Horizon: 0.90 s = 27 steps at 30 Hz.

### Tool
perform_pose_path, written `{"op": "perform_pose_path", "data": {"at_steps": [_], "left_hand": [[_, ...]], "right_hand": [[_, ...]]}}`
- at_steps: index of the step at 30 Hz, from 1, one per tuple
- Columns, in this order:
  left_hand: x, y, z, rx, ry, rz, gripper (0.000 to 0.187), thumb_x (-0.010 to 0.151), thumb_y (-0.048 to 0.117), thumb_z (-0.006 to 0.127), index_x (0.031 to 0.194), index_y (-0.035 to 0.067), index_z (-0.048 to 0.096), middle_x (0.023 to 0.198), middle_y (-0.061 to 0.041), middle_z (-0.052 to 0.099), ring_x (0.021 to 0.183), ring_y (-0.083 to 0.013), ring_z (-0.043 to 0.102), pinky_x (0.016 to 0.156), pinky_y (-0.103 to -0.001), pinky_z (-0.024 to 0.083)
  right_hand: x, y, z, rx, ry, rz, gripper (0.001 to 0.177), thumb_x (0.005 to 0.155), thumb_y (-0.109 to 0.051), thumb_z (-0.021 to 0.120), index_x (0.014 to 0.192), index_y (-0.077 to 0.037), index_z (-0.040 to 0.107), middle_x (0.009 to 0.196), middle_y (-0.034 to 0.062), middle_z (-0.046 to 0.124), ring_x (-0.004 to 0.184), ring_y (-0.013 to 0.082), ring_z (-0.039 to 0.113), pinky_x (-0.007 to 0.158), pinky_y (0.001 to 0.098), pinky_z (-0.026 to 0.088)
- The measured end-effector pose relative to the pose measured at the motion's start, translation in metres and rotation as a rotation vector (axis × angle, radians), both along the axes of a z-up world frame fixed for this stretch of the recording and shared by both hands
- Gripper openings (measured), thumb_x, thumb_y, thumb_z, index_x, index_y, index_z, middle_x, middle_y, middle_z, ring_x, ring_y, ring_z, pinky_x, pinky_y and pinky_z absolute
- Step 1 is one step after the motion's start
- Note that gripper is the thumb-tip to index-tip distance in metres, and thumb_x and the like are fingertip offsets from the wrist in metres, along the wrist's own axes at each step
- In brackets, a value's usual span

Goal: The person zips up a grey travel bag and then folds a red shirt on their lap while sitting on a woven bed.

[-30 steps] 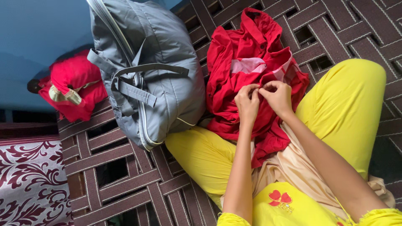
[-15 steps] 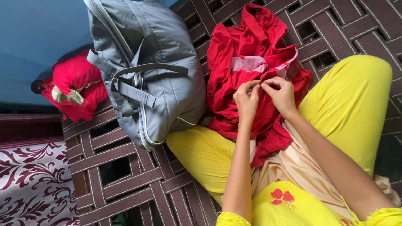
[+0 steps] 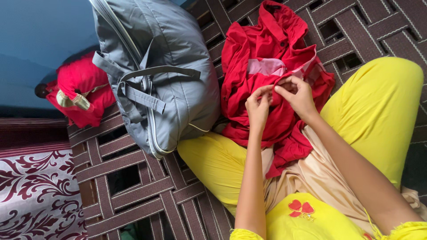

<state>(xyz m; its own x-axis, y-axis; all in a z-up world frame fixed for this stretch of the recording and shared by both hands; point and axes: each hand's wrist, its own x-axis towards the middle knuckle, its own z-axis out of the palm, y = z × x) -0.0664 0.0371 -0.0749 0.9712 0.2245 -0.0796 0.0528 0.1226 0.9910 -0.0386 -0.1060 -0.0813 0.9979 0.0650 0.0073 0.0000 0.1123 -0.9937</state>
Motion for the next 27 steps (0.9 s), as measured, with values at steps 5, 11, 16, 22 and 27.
{"op": "perform_pose_path", "data": {"at_steps": [5,11,16,22,27], "left_hand": [[-0.008,-0.016,0.016,0.05,0.021,-0.037,0.03,0.086,-0.002,0.069,0.116,-0.004,0.068,0.118,-0.01,0.062,0.078,-0.0148,0.072,0.068,-0.025,0.063],[-0.002,-0.024,0.051,0.527,-0.065,0.002,0.066,0.076,0.008,0.086,0.132,0.001,0.052,0.131,-0.017,0.049,0.076,-0.025,0.069,0.065,-0.031,0.06],[0.022,-0.004,0.057,0.96,0.152,0.111,0.079,0.071,0.015,0.086,0.139,-0.001,0.048,0.124,-0.026,0.054,0.087,-0.049,0.063,0.073,-0.055,0.052],[0.037,0.037,0.072,0.745,0.005,0.31,0.033,0.082,0.002,0.059,0.114,-0.002,0.064,0.104,-0.024,0.068,0.087,-0.0395,0.073,0.084,-0.049,0.056],[0.055,0.044,0.107,0.42,-0.09,0.422,0.032,0.085,0.004,0.057,0.117,-0.003,0.06,0.115,-0.023,0.066,0.093,-0.0373,0.073,0.076,-0.044,0.06]], "right_hand": [[0.001,-0.003,0.0,0.075,0.136,-0.112,0.015,0.099,-0.016,0.076,0.103,-0.002,0.071,0.091,0.0005,0.072,0.079,0.0034,0.062,0.069,0.02,0.048],[0.001,-0.014,-0.006,-0.081,-0.015,-0.231,0.011,0.103,-0.01,0.064,0.104,-0.001,0.07,0.085,-0.0029,0.067,0.074,0.0004,0.054,0.062,0.02,0.043],[0.004,-0.024,0.003,0.023,0.066,-0.347,0.016,0.112,-0.015,0.061,0.101,-0.003,0.06,0.079,-0.0077,0.055,0.062,-0.0001,0.045,0.051,0.0191,0.038],[0.005,-0.036,0.068,-0.025,-0.04,-0.418,0.011,0.115,-0.014,0.054,0.115,-0.009,0.065,0.088,-0.0075,0.056,0.064,0.0,0.044,0.046,0.02,0.037],[0.04,-0.046,0.107,-0.056,-0.236,-0.33,0.016,0.121,-0.008,0.05,0.127,-0.003,0.063,0.091,-0.0046,0.056,0.065,0.0033,0.049,0.047,0.0238,0.041]]}}
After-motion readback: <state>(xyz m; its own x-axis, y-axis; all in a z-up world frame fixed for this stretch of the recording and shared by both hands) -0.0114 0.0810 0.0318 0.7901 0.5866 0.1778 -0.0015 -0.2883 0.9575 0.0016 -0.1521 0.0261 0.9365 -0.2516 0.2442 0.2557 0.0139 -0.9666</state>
